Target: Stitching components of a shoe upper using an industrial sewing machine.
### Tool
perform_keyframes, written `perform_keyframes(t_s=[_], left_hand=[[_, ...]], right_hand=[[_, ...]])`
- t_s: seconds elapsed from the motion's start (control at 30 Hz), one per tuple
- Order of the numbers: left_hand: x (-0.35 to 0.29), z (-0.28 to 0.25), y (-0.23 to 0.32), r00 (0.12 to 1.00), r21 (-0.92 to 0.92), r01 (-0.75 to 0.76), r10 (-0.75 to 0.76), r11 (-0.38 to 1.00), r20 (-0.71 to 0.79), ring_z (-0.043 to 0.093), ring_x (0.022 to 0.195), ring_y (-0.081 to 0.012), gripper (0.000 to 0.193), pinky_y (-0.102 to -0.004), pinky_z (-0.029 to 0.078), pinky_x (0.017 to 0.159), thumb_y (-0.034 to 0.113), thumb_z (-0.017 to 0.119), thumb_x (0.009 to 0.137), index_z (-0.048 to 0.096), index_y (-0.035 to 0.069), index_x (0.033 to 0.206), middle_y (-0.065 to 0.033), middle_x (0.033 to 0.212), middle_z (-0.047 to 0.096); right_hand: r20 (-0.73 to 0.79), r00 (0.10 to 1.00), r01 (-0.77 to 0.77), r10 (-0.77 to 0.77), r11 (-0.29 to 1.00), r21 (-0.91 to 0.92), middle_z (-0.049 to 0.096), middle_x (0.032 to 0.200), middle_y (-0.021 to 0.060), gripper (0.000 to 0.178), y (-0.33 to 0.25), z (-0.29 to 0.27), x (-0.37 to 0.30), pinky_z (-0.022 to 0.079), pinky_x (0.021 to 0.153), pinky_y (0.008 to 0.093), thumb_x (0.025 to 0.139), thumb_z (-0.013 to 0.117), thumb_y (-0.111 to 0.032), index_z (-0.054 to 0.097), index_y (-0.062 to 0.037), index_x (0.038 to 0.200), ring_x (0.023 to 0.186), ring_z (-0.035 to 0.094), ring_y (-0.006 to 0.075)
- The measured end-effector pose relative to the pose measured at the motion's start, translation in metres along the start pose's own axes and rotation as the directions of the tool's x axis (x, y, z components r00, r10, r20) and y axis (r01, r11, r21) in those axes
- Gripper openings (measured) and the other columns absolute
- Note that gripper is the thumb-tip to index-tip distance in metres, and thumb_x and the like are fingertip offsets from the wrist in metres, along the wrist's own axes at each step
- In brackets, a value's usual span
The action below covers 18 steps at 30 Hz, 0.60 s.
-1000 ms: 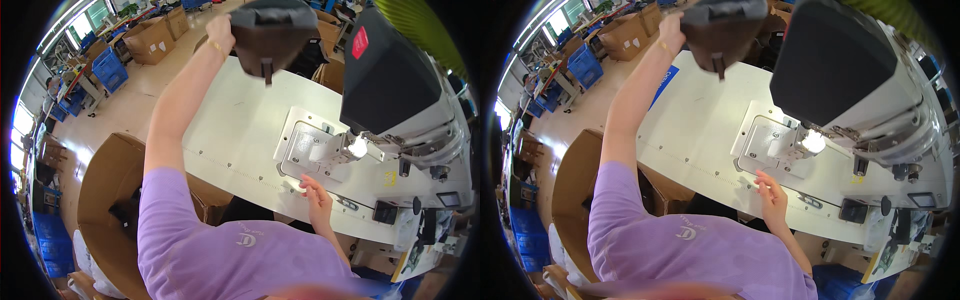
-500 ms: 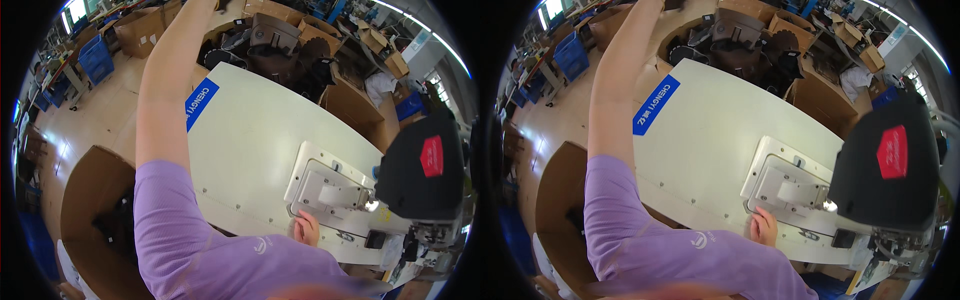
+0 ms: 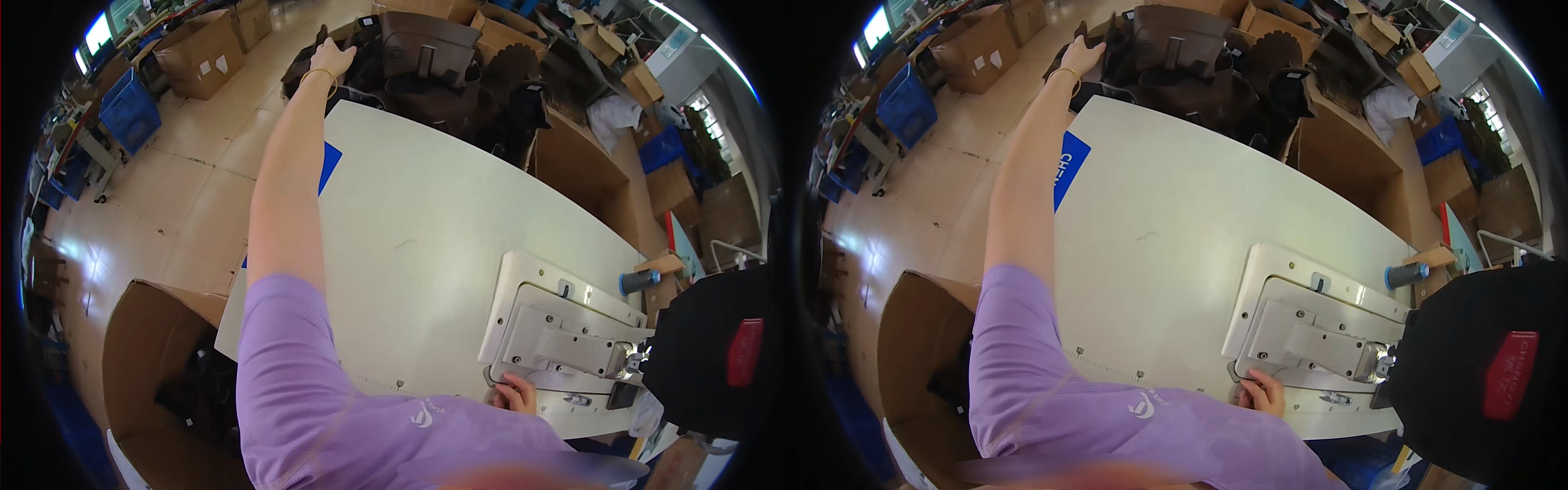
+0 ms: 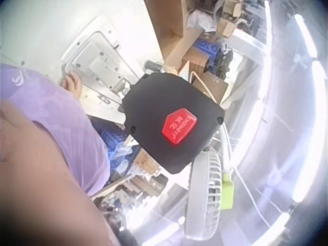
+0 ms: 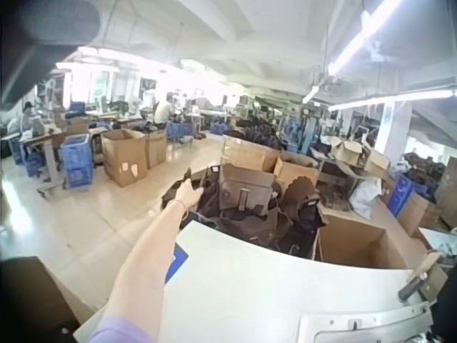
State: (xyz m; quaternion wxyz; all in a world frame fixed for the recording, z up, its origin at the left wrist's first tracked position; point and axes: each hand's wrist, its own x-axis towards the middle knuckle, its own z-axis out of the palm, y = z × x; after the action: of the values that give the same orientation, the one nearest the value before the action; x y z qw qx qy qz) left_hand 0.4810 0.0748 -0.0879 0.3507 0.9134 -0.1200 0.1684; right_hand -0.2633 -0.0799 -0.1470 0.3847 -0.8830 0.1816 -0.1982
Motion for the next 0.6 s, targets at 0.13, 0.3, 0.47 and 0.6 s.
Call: perform_keyframes(t_s=[0.13,0.3,0.47,0.6], left_hand=[[-0.039,-0.007,0.041,0.97,0.045,-0.171,0.176,0.984,-0.165,0.041,0.127,-0.0376,0.087,-0.0429,0.039,0.102,0.054,0.064,0.077,0.033,-0.002,0.137,-0.0233,0.137,0.042],[-0.051,0.005,0.13,0.833,0.233,-0.457,0.505,0.858,-0.225,0.029,0.135,-0.0342,0.087,-0.0442,0.023,0.111,0.05,0.059,0.083,0.022,0.0,0.143,-0.0212,0.144,0.035],[-0.052,0.026,0.173,0.875,0.335,-0.433,0.479,0.837,-0.068,0.032,0.134,-0.0326,0.107,-0.0506,0.024,0.11,0.066,0.068,0.065,0.027,0.005,0.144,-0.0186,0.142,0.036],[-0.059,0.039,0.168,0.867,0.41,-0.498,0.452,0.764,0.211,0.025,0.138,-0.028,0.111,-0.0498,0.015,0.113,0.069,0.068,0.062,0.026,0.009,0.145,-0.0163,0.145,0.033]], right_hand=[[0.007,0.998,0.07,-0.07,0.995,-0.075,0.053,0.113,0.0117,0.032,0.004,0.0,-0.003,0.049,0.067,0.0248,0.073,0.063,0.012,0.064,-0.0046,0.1,0.083,0.057,0.0172],[-0.012,0.996,0.089,-0.09,0.993,-0.071,0.053,0.114,0.0122,0.031,0.004,0.001,-0.002,0.049,0.067,0.0249,0.073,0.063,0.012,0.063,-0.004,0.1,0.081,0.057,0.0174],[0.0,0.971,0.234,-0.238,0.951,-0.202,0.059,0.107,0.0114,0.028,0.0,-0.002,0.007,0.049,0.066,0.0294,0.069,0.065,0.008,0.064,-0.0046,0.094,0.077,0.057,0.0219],[-0.018,0.97,0.232,-0.241,0.952,-0.2,0.061,0.104,0.0103,0.029,0.0,-0.002,0.009,0.048,0.065,0.0312,0.066,0.066,0.006,0.065,-0.0052,0.093,0.076,0.057,0.0232]])
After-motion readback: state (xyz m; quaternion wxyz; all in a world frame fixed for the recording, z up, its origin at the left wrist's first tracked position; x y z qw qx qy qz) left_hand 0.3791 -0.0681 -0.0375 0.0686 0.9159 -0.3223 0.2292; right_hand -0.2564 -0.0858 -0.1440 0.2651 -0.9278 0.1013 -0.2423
